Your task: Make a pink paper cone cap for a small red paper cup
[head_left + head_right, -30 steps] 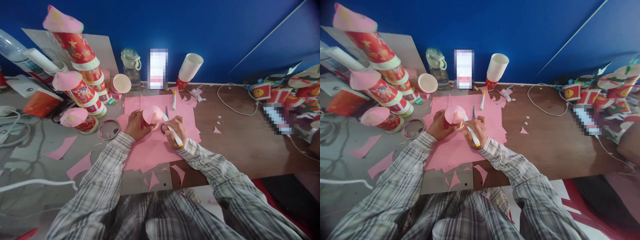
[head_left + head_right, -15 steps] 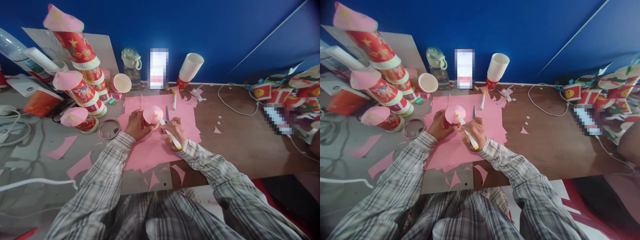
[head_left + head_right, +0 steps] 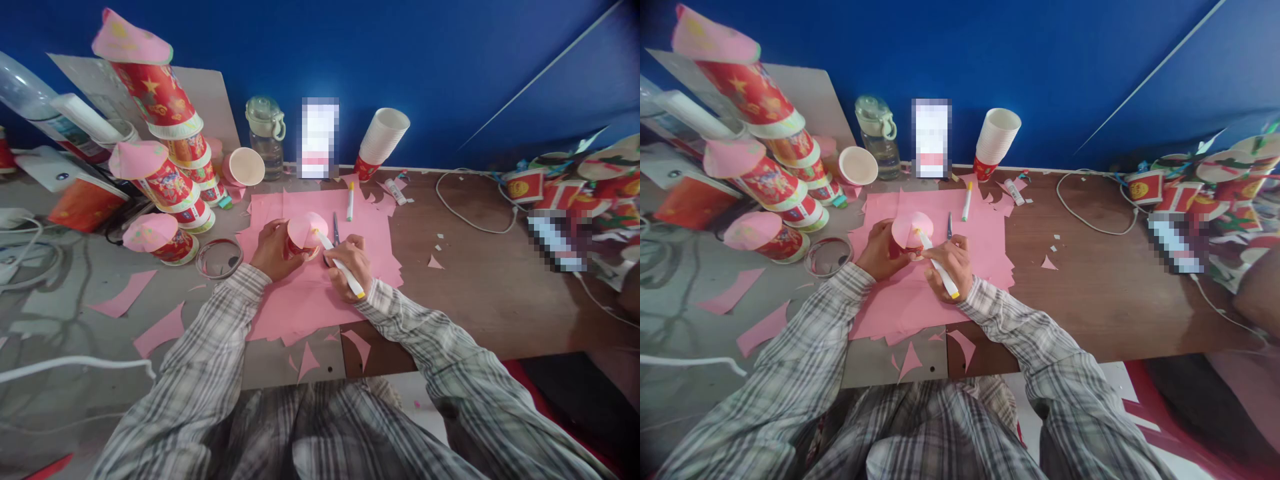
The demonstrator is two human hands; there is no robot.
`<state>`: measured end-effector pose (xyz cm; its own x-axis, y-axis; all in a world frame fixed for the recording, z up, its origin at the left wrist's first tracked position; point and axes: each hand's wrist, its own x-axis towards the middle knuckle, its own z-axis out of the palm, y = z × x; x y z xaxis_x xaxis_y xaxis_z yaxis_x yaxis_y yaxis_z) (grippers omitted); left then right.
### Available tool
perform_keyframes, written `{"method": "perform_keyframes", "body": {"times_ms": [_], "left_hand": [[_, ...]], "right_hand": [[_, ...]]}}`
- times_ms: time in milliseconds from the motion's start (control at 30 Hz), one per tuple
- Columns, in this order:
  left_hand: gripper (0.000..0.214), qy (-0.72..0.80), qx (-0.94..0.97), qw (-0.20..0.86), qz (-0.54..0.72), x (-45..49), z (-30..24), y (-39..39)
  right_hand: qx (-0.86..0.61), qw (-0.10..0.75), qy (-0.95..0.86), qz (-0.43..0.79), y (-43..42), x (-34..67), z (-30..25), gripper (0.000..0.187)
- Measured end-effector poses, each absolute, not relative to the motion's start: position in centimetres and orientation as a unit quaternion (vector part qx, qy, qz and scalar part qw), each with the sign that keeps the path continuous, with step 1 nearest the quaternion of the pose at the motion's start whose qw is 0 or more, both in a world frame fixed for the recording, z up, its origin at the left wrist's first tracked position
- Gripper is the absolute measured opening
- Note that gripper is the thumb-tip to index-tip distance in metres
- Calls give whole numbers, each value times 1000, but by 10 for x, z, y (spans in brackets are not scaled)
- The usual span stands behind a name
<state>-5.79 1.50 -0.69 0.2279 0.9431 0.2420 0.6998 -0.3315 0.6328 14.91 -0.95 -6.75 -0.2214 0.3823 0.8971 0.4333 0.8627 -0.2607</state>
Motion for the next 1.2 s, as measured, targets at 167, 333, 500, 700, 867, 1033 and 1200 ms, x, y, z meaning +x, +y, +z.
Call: {"method": "perform_keyframes", "body": {"times_ms": [167,333,500,700,867,1033,1200], "left_hand": [[73,546,749,211,311,-57,-4,13],[69,549,747,202,315,-56,-2,13],[60,528,766,179,320,-56,-5,16],[60,526,767,180,320,-57,-6,17],[60,530,764,179,321,-57,-7,17],[61,539,756,194,316,-56,-6,16],[67,562,734,223,310,-54,-1,14]], "right_hand": [[-246,585,-773,-14,-11,148,-62,27],[-260,553,-791,-34,-11,153,-75,39],[-273,538,-797,-26,-10,157,-85,40],[-255,553,-793,-15,-8,154,-82,37],[-262,549,-793,-37,-8,154,-85,36],[-250,553,-794,-12,-8,155,-80,35],[-244,577,-779,-21,-8,152,-74,36]]}}
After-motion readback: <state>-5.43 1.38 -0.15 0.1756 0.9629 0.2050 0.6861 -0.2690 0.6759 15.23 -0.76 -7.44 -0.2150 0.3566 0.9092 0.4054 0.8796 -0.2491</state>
